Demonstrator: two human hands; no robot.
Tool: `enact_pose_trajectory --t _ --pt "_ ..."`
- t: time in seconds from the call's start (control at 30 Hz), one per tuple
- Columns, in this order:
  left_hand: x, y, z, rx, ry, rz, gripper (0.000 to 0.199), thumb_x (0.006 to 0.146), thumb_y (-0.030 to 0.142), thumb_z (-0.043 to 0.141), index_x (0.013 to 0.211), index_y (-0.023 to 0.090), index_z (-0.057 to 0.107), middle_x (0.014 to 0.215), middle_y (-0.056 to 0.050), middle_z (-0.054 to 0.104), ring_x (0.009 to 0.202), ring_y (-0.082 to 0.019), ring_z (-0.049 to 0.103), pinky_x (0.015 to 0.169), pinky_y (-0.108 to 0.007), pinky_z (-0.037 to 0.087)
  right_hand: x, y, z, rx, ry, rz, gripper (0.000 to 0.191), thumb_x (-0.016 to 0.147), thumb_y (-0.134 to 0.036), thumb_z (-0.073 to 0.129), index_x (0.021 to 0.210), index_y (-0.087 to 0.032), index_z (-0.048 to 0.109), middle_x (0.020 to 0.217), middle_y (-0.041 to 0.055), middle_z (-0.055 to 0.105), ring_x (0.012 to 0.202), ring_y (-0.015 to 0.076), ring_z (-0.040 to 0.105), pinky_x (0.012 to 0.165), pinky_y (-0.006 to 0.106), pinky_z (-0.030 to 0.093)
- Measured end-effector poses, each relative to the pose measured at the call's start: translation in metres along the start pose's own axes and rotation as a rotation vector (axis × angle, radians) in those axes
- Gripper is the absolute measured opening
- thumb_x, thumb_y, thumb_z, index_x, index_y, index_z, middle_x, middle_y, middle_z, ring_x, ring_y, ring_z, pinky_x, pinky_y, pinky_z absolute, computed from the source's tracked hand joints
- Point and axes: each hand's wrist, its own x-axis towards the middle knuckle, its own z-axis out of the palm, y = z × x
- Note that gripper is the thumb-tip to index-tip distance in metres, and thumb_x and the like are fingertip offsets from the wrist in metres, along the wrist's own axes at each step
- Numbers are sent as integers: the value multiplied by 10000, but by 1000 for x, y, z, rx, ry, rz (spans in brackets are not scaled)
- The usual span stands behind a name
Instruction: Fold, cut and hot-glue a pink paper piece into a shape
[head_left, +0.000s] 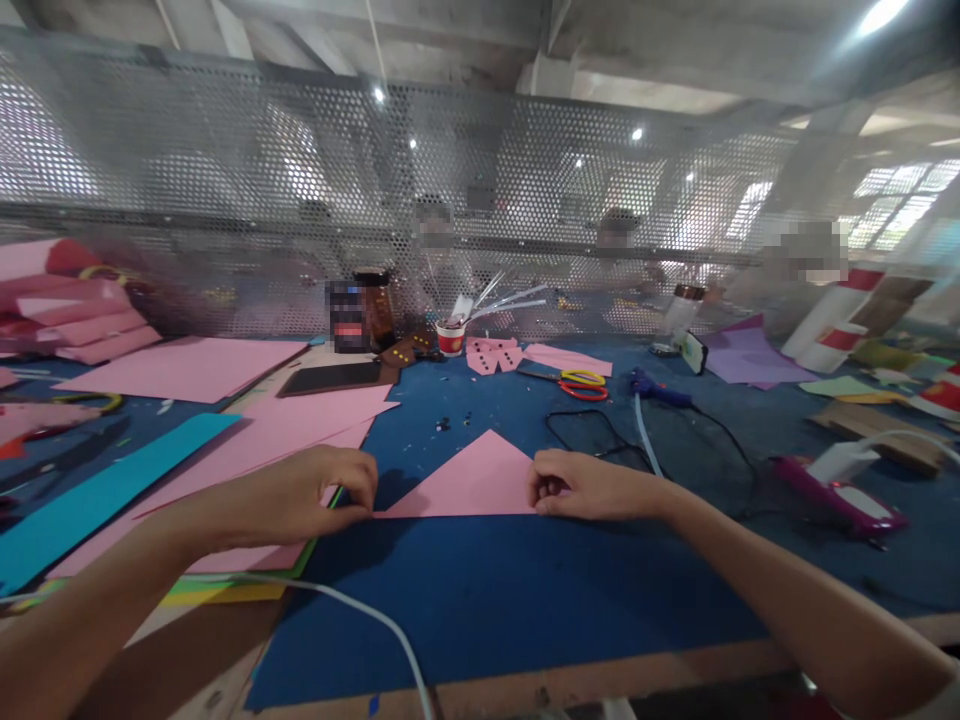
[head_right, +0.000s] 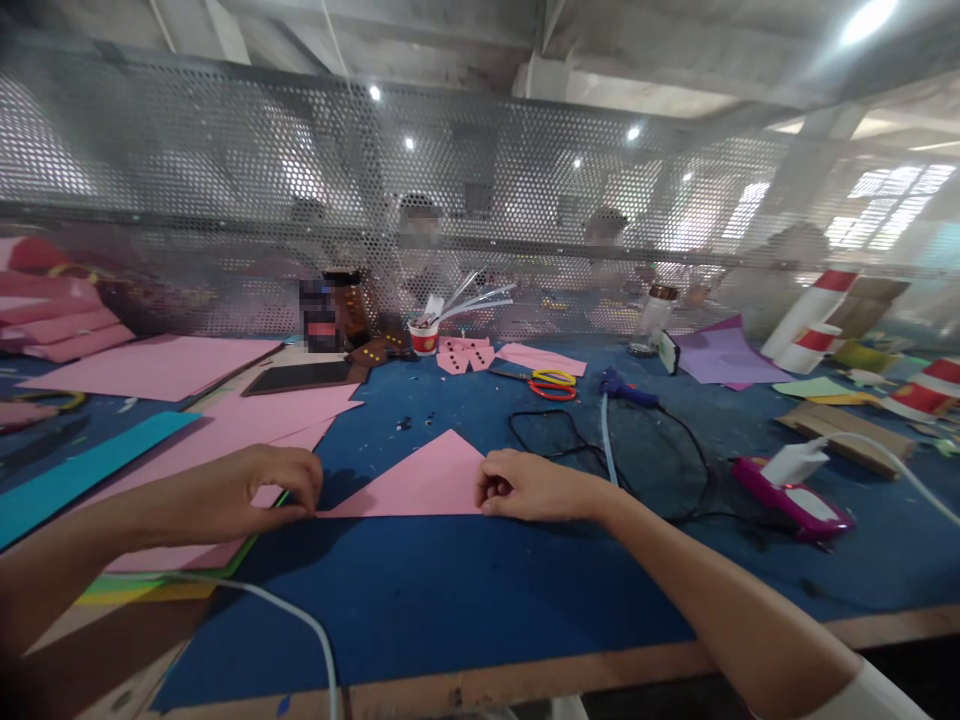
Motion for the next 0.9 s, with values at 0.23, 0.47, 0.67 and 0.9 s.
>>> enact_pose_trajectory --t 0.23,0.47,0.67,0.9 --pt "13 29 17 -68 315 80 123 939 233 531 873 199 628 929 -50 650 890 -171 605 813 -270 485 0 1 0 8 6 -17 144 836 -163 609 967 -188 662 994 27 626 877 159 572 773 263 438" --pt "50 45 61 15 161 130 121 922 171 589 1009 237 642 1025 -29 634 968 -174 597 837 -267 454 -1 2 2 -13 24 -36 146 836 -148 595 962 -194 654 999 28 624 896 161 571 791 265 442" --pt "66 35 65 148 156 161 52 939 184 575 929 203 622 942 -26 622 850 -163 588 715 -255 426 -2 2 4 -59 52 -76 95 861 -198 620 950 -193 653 969 25 634 883 162 569 767 260 434" --pt "64 45 70 329 209 194 185 976 155 436 950 181 617 931 -52 630 863 -179 591 765 -291 448 -2 -4 10 -174 144 -81 104 850 -210 665 948 -190 636 910 11 646 787 137 570 697 236 410"
